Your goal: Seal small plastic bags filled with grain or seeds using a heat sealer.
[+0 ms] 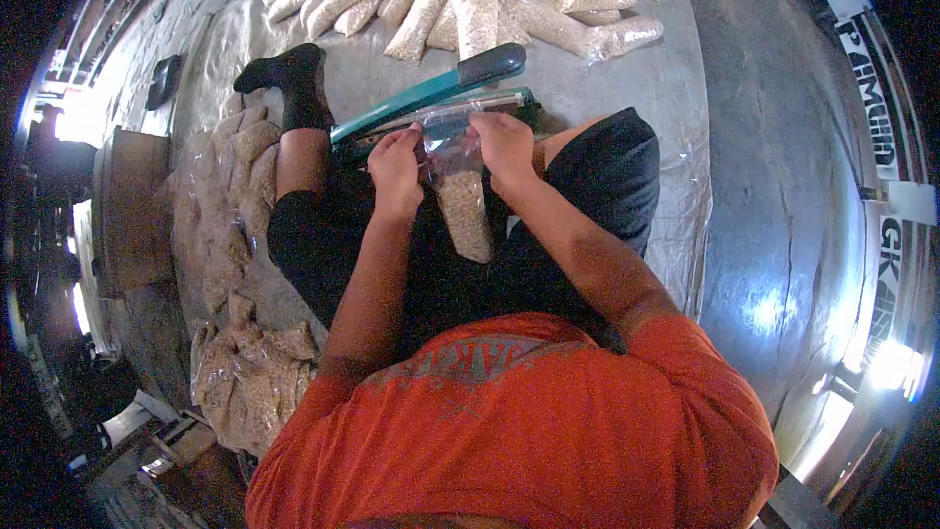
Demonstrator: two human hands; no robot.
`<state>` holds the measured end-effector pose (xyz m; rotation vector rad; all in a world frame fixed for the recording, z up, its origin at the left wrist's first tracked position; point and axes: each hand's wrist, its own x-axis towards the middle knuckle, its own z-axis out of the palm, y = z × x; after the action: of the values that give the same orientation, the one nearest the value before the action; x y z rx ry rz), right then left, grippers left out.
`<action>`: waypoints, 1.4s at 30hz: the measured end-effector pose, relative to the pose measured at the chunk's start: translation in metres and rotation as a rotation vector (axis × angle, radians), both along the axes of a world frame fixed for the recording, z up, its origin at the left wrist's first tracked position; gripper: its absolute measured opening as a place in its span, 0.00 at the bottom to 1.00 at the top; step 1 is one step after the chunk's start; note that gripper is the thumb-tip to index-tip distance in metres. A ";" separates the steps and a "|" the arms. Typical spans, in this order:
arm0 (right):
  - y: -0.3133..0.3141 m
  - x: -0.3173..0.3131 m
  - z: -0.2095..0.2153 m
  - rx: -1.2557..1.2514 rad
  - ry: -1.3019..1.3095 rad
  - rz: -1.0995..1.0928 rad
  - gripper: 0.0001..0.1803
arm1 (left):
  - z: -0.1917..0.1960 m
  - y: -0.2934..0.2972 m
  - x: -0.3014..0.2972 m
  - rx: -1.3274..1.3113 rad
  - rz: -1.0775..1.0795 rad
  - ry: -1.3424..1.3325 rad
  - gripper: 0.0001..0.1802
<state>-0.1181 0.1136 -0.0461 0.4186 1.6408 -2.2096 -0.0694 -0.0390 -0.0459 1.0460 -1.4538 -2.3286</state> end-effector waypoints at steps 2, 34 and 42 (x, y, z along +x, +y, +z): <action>-0.006 -0.008 -0.022 -0.003 0.016 -0.033 0.07 | -0.016 0.000 -0.007 -0.005 0.047 -0.029 0.08; -0.005 -0.036 -0.045 0.117 -0.024 0.002 0.12 | -0.066 0.023 -0.016 -0.084 0.124 0.019 0.10; -0.001 -0.040 -0.056 0.319 0.038 0.114 0.11 | -0.054 0.024 -0.018 -0.022 0.151 -0.007 0.10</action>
<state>-0.1580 0.1128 -0.1023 0.3564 1.9925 -1.8893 -0.0873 -0.0146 -0.1003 1.1175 -1.3491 -2.2020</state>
